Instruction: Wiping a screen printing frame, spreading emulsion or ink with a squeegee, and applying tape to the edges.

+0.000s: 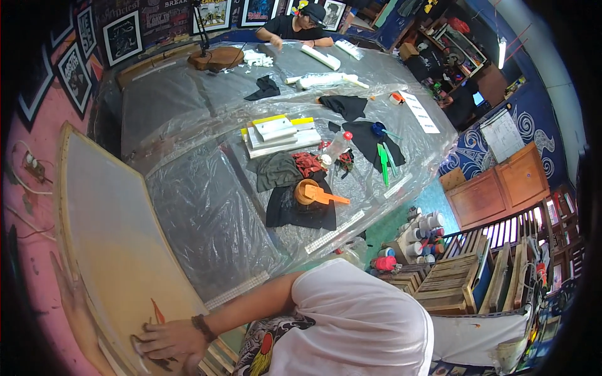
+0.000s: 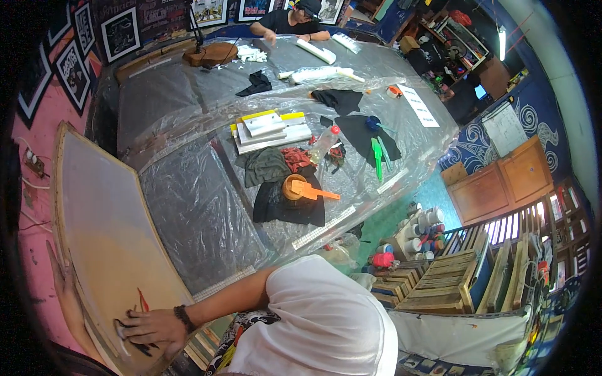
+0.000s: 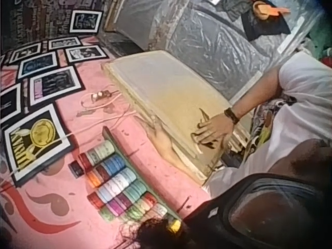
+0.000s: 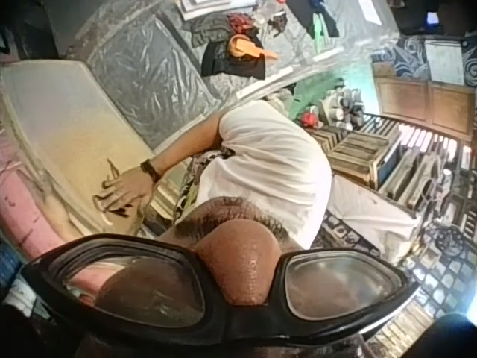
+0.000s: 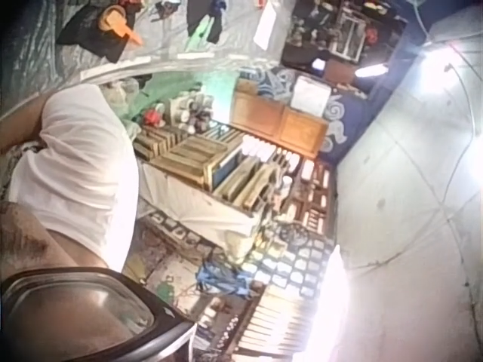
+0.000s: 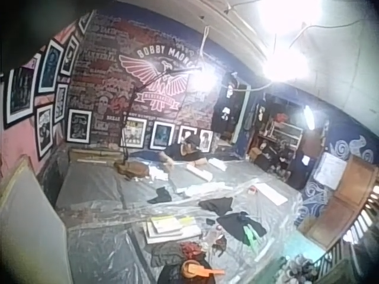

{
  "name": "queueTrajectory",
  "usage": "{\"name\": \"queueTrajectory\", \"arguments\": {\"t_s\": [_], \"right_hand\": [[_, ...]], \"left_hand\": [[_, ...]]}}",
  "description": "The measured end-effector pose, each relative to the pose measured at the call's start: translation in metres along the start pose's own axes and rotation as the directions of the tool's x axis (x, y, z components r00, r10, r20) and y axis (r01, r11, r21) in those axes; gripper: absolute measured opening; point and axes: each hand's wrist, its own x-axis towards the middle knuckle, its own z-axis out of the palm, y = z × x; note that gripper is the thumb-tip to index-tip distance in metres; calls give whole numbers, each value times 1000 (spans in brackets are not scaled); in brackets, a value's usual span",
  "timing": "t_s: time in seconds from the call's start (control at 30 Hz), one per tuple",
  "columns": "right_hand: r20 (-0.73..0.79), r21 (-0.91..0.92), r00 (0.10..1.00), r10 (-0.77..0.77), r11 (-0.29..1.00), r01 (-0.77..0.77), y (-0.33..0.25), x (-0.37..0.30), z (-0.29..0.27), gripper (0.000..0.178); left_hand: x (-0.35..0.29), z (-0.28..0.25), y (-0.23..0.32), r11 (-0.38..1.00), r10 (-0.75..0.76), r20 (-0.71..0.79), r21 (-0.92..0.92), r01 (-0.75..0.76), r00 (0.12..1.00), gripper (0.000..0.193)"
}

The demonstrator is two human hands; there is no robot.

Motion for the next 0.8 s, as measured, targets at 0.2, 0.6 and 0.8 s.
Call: {"name": "queueTrajectory", "arguments": {"t_s": [0.2,0.6,0.8], "right_hand": [[-135,119,885,445,894,-431,80,-61,7,89],[86,52,823,561,823,-566,116,-48,-35,82],[-160,185,958,240,960,-209,59,7,-27,74]], "left_hand": [[0,-7,1,1000,-19,-15,-7,19,1000,73],[2,11,47,997,-71,35,10,71,997,67],[-6,6,40,978,-63,-46,197,71,997,68]]}}
